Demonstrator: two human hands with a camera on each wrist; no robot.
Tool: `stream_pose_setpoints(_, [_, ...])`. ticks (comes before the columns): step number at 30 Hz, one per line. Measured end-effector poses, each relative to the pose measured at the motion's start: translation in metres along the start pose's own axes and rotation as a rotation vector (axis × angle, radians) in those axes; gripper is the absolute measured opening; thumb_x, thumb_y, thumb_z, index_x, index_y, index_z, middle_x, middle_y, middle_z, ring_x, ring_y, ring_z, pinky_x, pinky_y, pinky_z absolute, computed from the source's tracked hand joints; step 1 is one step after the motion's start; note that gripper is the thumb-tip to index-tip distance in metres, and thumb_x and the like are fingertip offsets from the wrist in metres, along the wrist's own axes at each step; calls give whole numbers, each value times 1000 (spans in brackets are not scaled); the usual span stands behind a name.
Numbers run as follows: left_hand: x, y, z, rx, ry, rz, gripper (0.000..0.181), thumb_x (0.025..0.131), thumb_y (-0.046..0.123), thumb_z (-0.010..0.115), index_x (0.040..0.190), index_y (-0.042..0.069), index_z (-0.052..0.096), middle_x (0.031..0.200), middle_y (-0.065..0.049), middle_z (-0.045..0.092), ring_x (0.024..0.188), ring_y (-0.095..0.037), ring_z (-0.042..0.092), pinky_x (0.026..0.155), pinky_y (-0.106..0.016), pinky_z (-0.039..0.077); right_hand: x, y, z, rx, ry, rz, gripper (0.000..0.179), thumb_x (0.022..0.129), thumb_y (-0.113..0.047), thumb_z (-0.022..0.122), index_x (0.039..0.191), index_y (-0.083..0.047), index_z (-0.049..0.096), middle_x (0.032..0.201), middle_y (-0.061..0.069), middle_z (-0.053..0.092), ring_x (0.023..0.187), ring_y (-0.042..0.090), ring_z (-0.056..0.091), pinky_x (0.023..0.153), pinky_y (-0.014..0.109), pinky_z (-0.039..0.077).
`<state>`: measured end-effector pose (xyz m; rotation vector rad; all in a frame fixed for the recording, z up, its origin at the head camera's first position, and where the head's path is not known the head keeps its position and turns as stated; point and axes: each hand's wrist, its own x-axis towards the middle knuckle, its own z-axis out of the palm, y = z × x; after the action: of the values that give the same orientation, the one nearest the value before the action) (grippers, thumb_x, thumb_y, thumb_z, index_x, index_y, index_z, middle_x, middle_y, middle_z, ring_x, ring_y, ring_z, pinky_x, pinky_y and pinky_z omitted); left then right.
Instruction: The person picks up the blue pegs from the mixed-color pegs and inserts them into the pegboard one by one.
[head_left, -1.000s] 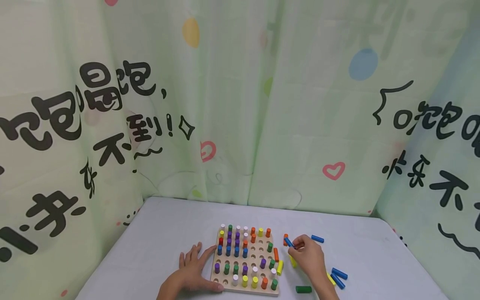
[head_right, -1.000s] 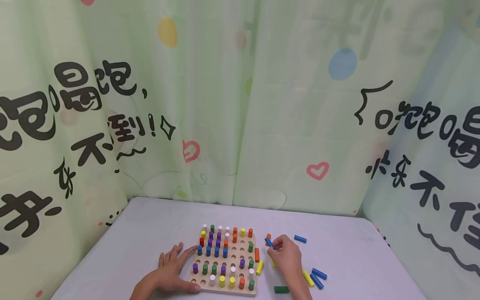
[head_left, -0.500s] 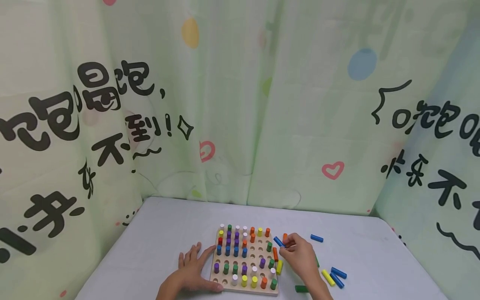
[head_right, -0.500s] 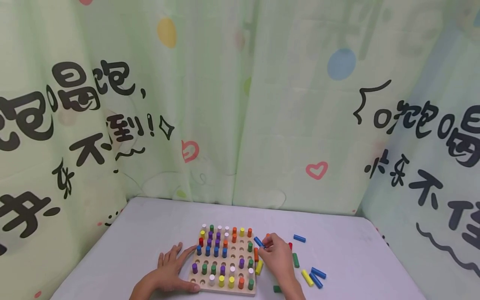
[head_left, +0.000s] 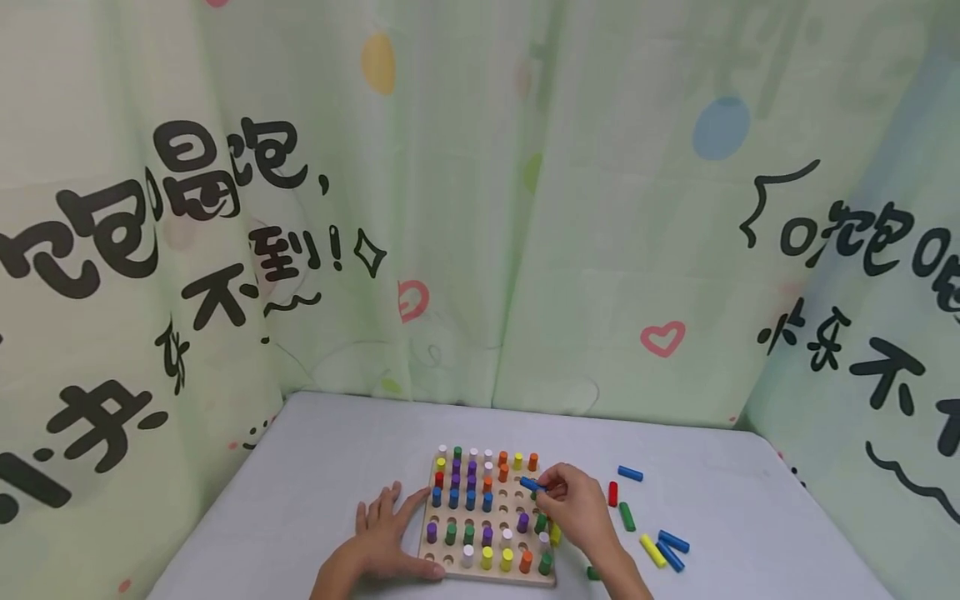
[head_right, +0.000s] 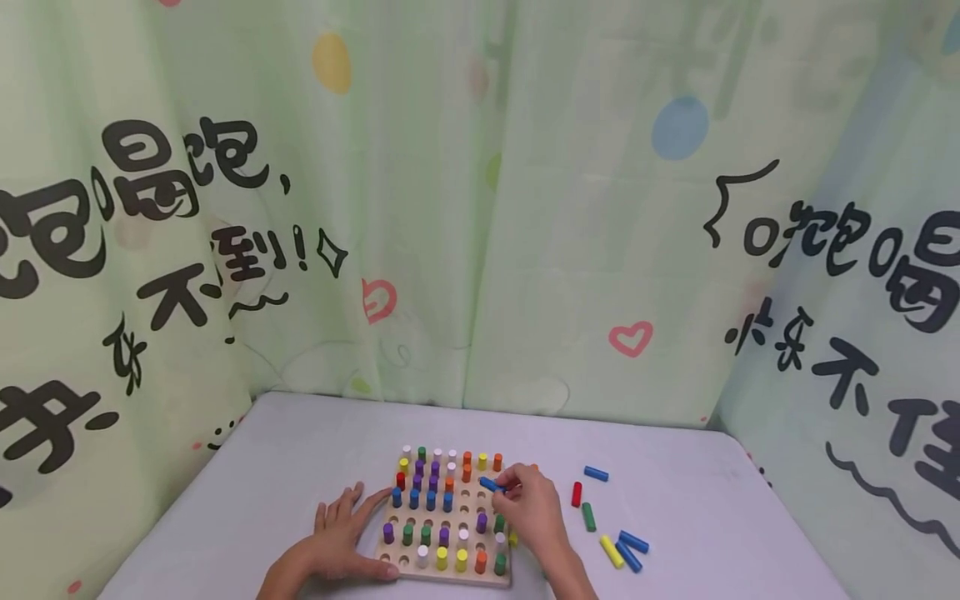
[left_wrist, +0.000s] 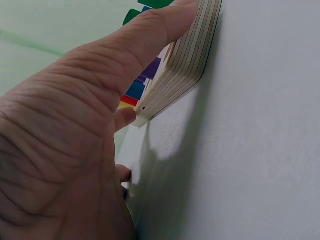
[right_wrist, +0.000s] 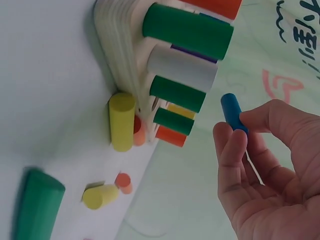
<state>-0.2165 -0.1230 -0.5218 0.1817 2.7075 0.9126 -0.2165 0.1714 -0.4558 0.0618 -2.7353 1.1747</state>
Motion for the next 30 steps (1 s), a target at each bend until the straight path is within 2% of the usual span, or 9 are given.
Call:
stream_pose_setpoints(8, [2, -4, 2, -6, 12, -1, 125, 52, 79, 86, 155, 25, 40, 164, -29, 17, 150, -53, 14, 118, -73, -3, 0, -7, 11, -6, -63, -52, 12, 87, -1, 76, 98, -4, 72, 87, 0, 67, 77, 13, 60, 71, 24, 58])
stream_pose_setpoints(12, [1, -2, 0, 19, 9, -4, 122, 56, 75, 87, 156, 24, 39, 164, -29, 17, 150, -53, 14, 119, -73, -2, 2, -9, 13, 2, -97, -91, 10, 89, -1, 75, 98, -2, 72, 87, 0, 68, 77, 13, 60, 70, 23, 57])
stream_pose_setpoints(16, [-1, 2, -4, 31, -5, -8, 118, 60, 70, 88, 156, 22, 38, 164, -29, 17, 150, -54, 13, 119, -73, -3, 5, -10, 16, -9, -131, -85, 9, 90, -3, 76, 98, -3, 73, 87, -1, 68, 77, 13, 60, 71, 24, 58])
stream_pose_setpoints(24, [0, 1, -2, 2, 9, 3, 121, 56, 75, 87, 155, 23, 40, 164, -29, 17, 150, -54, 13, 118, -73, -4, 11, -13, 22, -62, -155, -101, 6, 90, -5, 76, 95, -5, 72, 84, -2, 66, 75, 12, 57, 68, 24, 55])
stream_pose_setpoints(30, [-2, 1, -3, 6, -7, -9, 121, 58, 76, 85, 156, 23, 38, 165, -29, 16, 152, -53, 11, 119, -72, -5, 12, -11, 24, -75, -181, -102, 5, 91, -6, 76, 94, -7, 72, 84, -3, 66, 74, 12, 55, 66, 22, 54])
